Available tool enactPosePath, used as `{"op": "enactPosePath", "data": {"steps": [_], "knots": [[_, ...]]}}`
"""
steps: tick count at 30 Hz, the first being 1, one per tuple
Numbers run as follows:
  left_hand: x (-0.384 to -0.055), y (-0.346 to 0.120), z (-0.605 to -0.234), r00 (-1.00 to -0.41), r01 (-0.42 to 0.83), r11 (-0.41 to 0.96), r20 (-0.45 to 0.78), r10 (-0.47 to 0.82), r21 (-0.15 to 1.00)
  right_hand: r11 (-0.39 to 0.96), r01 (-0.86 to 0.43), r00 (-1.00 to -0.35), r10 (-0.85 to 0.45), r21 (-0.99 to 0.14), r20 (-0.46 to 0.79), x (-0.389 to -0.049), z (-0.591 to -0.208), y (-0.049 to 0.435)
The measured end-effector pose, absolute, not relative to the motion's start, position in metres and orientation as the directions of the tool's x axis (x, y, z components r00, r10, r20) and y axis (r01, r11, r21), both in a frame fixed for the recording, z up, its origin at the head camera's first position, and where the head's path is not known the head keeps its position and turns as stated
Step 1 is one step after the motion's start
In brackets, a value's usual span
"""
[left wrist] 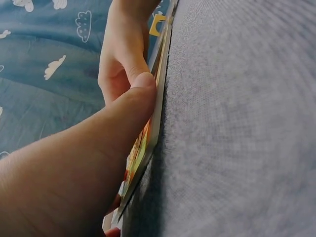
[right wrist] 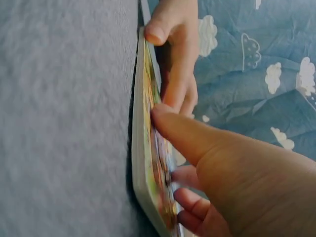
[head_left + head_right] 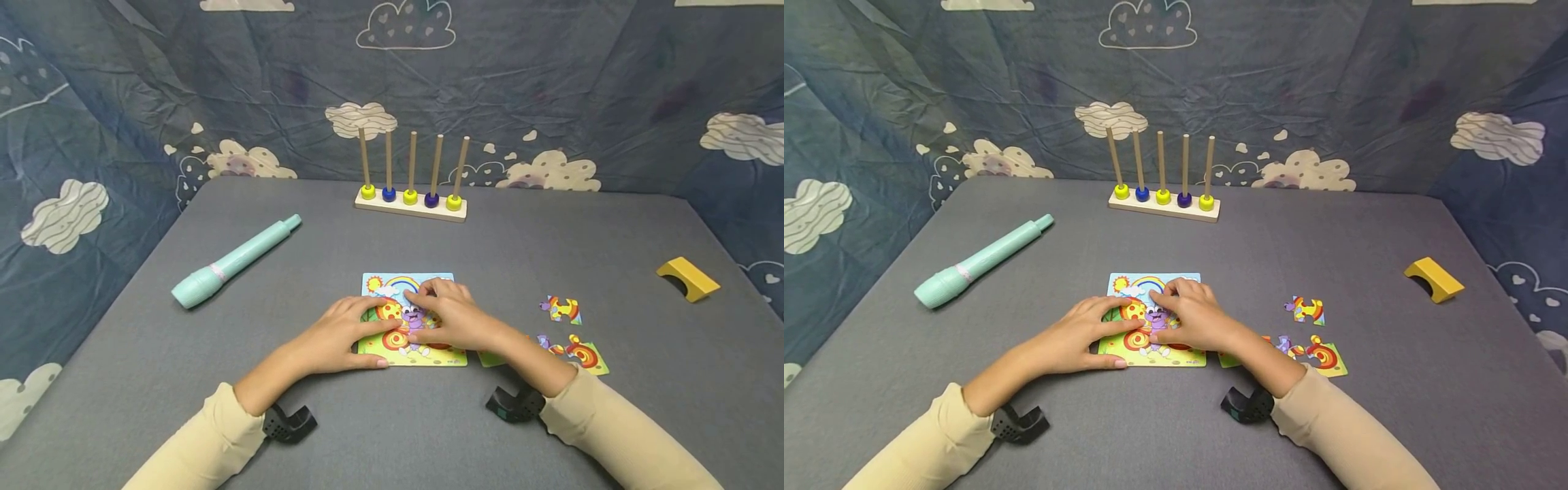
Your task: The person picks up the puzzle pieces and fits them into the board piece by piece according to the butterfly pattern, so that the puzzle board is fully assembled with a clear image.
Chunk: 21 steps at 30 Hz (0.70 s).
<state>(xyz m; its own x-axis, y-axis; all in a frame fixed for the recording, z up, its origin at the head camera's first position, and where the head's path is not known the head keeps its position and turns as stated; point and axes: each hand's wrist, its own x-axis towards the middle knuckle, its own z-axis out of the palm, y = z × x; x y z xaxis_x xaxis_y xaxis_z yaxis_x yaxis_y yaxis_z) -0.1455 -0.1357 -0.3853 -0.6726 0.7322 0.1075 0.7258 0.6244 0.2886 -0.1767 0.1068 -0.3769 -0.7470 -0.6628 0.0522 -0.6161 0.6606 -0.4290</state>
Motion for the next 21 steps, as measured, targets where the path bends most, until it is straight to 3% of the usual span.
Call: {"op": "enactPosePath", "data": {"steps": [4,9,14,21], "knots": [[-0.145,-0.135,-0.387,-0.684,0.714,0.634,0.102,0.722,0.298,0.643,-0.573,-0.746,-0.666,-0.508,-0.001,-0.179,-0.374,0.112],[-0.146,-0.134,-0.389,-0.693,0.706,0.644,0.1,0.714,0.297,0.567,-0.446,-0.77,-0.638,-0.692,-0.026,-0.175,-0.358,0.123],[-0.147,-0.134,-0.389,-0.695,0.704,0.645,0.097,0.713,0.297,0.481,-0.45,-0.802,-0.588,-0.752,0.104,-0.166,-0.337,0.147],[-0.147,-0.133,-0.39,-0.694,0.704,0.644,0.095,0.714,0.298,0.468,-0.512,-0.842,-0.44,-0.72,0.313,-0.151,-0.322,0.197]]}}
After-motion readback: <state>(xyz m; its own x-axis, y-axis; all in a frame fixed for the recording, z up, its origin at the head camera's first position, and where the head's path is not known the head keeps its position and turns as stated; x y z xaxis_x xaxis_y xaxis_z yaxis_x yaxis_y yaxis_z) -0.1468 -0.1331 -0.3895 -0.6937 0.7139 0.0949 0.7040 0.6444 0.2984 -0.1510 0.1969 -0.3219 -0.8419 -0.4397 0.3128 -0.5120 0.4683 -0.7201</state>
